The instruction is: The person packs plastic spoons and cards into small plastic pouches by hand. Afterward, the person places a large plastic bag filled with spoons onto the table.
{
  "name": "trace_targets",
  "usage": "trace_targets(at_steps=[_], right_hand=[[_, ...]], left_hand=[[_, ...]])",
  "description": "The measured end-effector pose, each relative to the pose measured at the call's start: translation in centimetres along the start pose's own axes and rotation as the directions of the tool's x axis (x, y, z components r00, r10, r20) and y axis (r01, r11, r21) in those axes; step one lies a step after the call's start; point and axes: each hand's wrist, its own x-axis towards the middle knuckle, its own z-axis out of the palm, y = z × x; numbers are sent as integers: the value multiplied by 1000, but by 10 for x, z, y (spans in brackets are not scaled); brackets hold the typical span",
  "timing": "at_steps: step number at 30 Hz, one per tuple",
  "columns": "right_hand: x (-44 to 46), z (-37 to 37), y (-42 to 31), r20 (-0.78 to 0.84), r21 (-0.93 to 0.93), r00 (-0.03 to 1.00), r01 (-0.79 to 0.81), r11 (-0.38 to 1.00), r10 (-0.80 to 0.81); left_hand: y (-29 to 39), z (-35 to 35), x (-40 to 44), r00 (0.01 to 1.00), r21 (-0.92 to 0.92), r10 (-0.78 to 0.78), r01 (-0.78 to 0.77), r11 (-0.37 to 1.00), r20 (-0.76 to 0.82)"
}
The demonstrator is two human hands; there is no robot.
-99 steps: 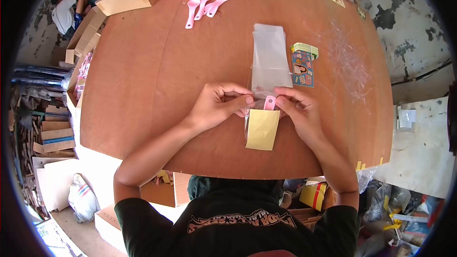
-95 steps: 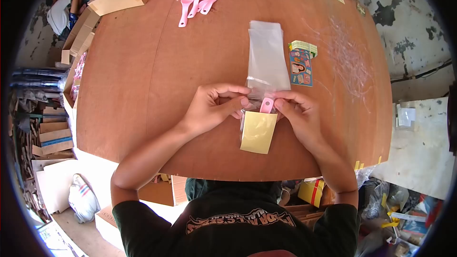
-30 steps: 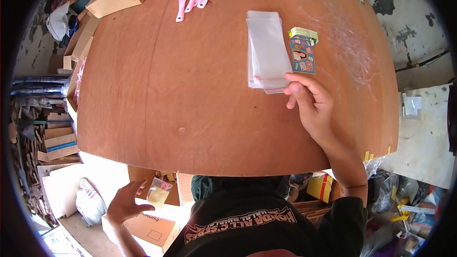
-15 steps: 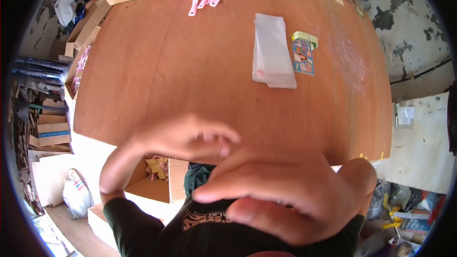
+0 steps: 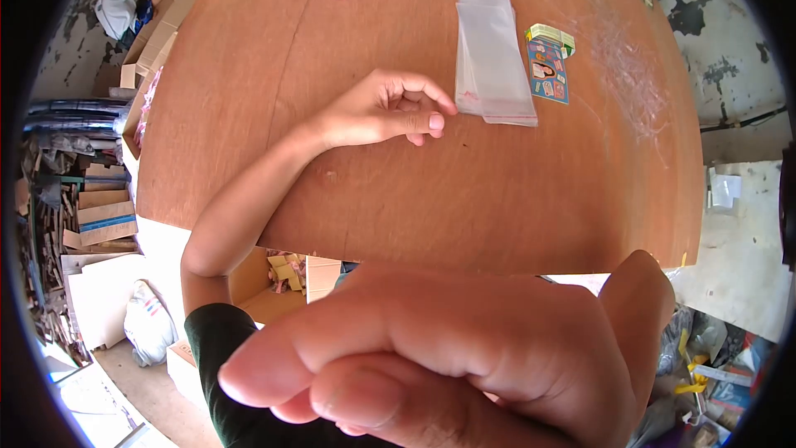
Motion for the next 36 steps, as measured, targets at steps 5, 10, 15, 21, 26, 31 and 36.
trace_targets(at_steps=[5,10,15,21,26,31,36], right_hand=[[9,-12,-4,240,-245,970,15,969,46],[14,-15,-5,475,-512,873,176,841,107],[21,-20,-9,575,-670,796,324,668,190],[13,-36,34,696,-89,353,-821,563,625],[5,-129,93,455,-638,672,-211,741,584],[17,-190,132,320,-803,693,-165,573,646],[12,-192,143,299,-782,696,-212,586,652]], left_hand=[[-1,1,2,999,-11,-30,30,999,-20],[1,1,1,1000,-27,-25,25,999,-7],[-5,5,1,1000,-78,-30,30,996,7],[-8,0,1,1000,-105,-2,3,994,3],[-7,7,2,992,-82,84,-92,992,-93],[-1,15,21,912,328,294,-194,924,-287],[-11,18,35,788,545,546,-336,768,-284]])
